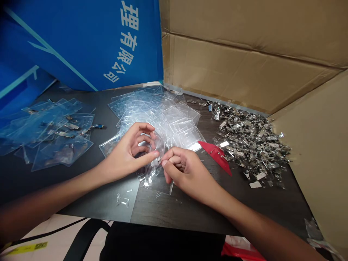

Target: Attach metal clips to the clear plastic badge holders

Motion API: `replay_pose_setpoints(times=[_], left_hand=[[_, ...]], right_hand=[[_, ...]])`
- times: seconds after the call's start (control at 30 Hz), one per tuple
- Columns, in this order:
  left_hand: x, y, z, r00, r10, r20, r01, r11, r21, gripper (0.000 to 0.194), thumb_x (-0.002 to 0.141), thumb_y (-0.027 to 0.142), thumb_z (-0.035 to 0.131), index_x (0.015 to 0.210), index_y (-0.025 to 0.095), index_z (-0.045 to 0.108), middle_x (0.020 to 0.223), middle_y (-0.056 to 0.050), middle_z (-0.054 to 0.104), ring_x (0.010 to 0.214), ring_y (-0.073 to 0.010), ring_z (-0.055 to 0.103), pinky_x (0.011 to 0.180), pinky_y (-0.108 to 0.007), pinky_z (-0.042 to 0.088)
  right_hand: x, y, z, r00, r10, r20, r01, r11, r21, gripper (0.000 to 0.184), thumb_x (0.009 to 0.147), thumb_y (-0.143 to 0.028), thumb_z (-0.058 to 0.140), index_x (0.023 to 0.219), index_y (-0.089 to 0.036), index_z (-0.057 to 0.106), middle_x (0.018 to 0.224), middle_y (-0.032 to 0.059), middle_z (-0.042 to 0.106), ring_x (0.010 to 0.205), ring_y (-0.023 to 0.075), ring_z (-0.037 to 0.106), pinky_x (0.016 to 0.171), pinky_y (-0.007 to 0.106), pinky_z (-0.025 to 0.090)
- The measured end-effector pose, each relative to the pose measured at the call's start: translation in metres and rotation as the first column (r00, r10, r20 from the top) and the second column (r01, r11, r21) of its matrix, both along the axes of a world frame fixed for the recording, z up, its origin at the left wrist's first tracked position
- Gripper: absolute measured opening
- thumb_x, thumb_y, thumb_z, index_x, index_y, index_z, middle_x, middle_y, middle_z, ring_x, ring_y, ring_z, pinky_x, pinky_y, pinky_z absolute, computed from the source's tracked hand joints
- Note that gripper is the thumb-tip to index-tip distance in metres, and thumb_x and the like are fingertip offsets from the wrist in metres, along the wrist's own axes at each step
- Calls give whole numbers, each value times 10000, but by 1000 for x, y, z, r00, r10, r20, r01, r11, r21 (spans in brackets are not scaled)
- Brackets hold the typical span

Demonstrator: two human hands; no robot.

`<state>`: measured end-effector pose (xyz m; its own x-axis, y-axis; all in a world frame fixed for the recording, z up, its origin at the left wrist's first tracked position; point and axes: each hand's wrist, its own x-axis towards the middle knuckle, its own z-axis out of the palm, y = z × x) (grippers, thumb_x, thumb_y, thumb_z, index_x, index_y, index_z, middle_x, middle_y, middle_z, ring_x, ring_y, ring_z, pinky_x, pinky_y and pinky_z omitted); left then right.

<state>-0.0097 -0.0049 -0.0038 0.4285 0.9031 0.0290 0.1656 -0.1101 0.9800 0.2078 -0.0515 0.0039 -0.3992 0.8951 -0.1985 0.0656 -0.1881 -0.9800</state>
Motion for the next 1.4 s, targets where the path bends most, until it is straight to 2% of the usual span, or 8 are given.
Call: replay_pose_setpoints(times=[0.2, 0.37, 0.47, 0.7, 0.87, 1.03, 1.17, 1.4], left_hand=[[-2, 2, -2, 998, -18, 53, 15, 999, 46, 508, 942, 281, 799, 1346, 292, 490, 1200, -42, 521, 935, -160, 598, 821, -330, 552], [-9, 8, 0, 985, -127, 119, 122, 991, 48, 650, 933, 317, 798, 1466, 312, 426, 1152, -34, 437, 860, -161, 470, 774, -328, 460], [-10, 9, 0, 975, -182, 129, 179, 983, 38, 662, 914, 363, 836, 1453, 302, 456, 1147, -40, 449, 885, -182, 460, 816, -346, 460], [-7, 9, -2, 988, -114, 100, 107, 991, 75, 724, 800, 346, 953, 1379, 294, 521, 1268, -66, 498, 1030, -221, 518, 951, -382, 474], [-6, 7, -4, 997, -58, 57, 49, 988, 148, 673, 829, 359, 926, 1376, 313, 536, 1369, -81, 464, 1204, -264, 522, 1004, -394, 472], [-7, 3, -5, 1000, -14, -20, 18, 981, 194, 657, 860, 359, 899, 1397, 318, 525, 1386, -103, 471, 1275, -298, 516, 1076, -444, 497], [-4, -1, -3, 999, 11, -42, -1, 972, 236, 658, 866, 372, 900, 1391, 324, 507, 1342, -98, 476, 1286, -304, 520, 1160, -488, 479], [-4, -4, -1, 994, -8, -110, 41, 953, 299, 614, 887, 403, 910, 1366, 337, 531, 1271, -72, 473, 1179, -270, 553, 1024, -420, 509]], right_hand=[[1, -2, -5, 996, -55, -74, 66, 987, 148, 54, 977, -226, 731, 976, -199, 779, 817, 8, 773, 680, 112, 665, 666, 261, 550], [1, -9, -4, 993, -32, -110, 61, 959, 277, 356, 1058, -183, 645, 1395, -244, 742, 1047, 34, 825, 912, 143, 777, 888, 317, 644], [0, -11, -3, 997, -61, -52, 76, 927, 366, 404, 1063, -165, 652, 1455, -251, 697, 1046, 30, 834, 989, 163, 805, 992, 355, 639], [2, -14, -8, 988, -119, 96, 53, 855, 515, 434, 1050, -164, 669, 1478, -237, 673, 1099, 45, 852, 999, 185, 823, 953, 364, 655], [2, -12, -13, 976, -152, 154, 19, 769, 639, 487, 1033, -128, 678, 1509, -233, 669, 1133, 49, 864, 994, 182, 826, 976, 362, 657], [2, -14, -9, 972, -145, 183, 13, 816, 578, 517, 991, -191, 765, 1502, -235, 694, 1102, 61, 866, 965, 226, 830, 945, 404, 680], [1, -14, -7, 970, -191, 150, 86, 847, 524, 391, 1024, -195, 719, 1409, -248, 762, 1154, 74, 873, 983, 234, 837, 954, 417, 679], [5, -11, -2, 978, -156, 140, 75, 885, 460, 402, 982, -137, 719, 1364, -245, 784, 1091, 37, 883, 999, 220, 828, 983, 405, 649]])
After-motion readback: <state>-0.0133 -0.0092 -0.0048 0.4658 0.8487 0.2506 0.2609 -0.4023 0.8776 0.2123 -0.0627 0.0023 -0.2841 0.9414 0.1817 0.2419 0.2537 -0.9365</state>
